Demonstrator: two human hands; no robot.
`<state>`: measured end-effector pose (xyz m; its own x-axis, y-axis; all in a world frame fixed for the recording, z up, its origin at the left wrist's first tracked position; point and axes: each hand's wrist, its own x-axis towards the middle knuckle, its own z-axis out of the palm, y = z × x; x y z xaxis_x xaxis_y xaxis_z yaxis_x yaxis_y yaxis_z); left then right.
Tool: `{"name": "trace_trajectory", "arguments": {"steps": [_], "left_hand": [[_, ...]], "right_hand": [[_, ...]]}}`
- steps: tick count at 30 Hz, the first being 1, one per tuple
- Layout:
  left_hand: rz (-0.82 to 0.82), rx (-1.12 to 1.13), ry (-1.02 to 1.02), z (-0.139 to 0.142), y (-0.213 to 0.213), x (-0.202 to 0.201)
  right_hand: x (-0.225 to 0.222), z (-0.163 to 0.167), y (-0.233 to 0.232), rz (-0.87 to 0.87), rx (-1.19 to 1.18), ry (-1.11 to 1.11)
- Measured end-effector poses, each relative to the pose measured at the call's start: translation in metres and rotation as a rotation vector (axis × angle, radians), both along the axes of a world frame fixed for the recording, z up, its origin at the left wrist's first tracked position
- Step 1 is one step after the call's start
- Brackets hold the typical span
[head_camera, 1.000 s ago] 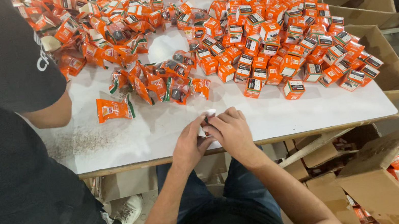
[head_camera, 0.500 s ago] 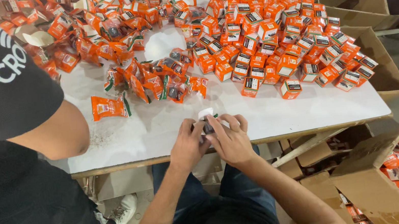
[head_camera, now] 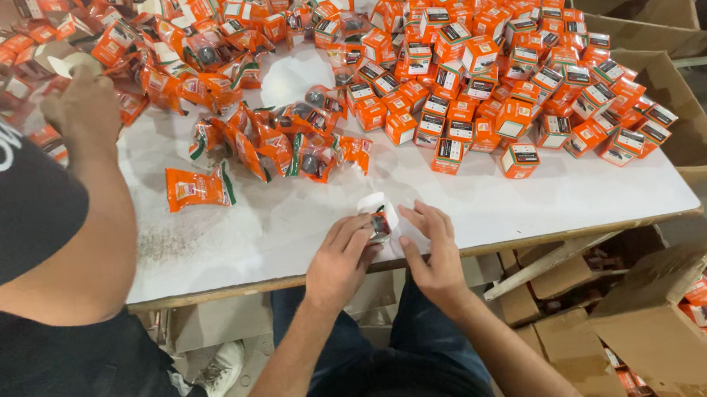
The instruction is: The person picks small orange packaged boxes one at a time from a large pile on a white table, opens each white paper wrapper, and places the opened item aside while sorting through the pile. Other workers at the same table handle and move the packaged items into nearby boxes and a blue bin.
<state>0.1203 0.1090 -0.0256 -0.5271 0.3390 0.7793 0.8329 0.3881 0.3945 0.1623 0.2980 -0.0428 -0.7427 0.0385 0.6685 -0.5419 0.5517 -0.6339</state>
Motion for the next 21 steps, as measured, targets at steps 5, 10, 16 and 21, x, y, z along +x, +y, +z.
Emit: {"name": "trace_trajectory", "arguments": {"steps": [5,10,16,21], "left_hand": [[-0.006,-0.017,-0.045,-0.007,-0.002,-0.001],[-0.013,-0.018,-0.093,-0.012,-0.002,-0.005],[0.016,-0.022,-0.097,-0.020,0.000,-0.003],[0.011,0.026,-0.217,-0.018,0.001,-0.003]], "right_hand": [[-0.006,0.005,-0.007,0.010,0.238,0.061],[-0.012,0.012,-0.017,-0.058,0.377,0.174],[-0.012,0.004,-0.018,-0.091,0.562,0.321],[-0.025,-0.005,-0.013,0.030,0.149,0.075]]}}
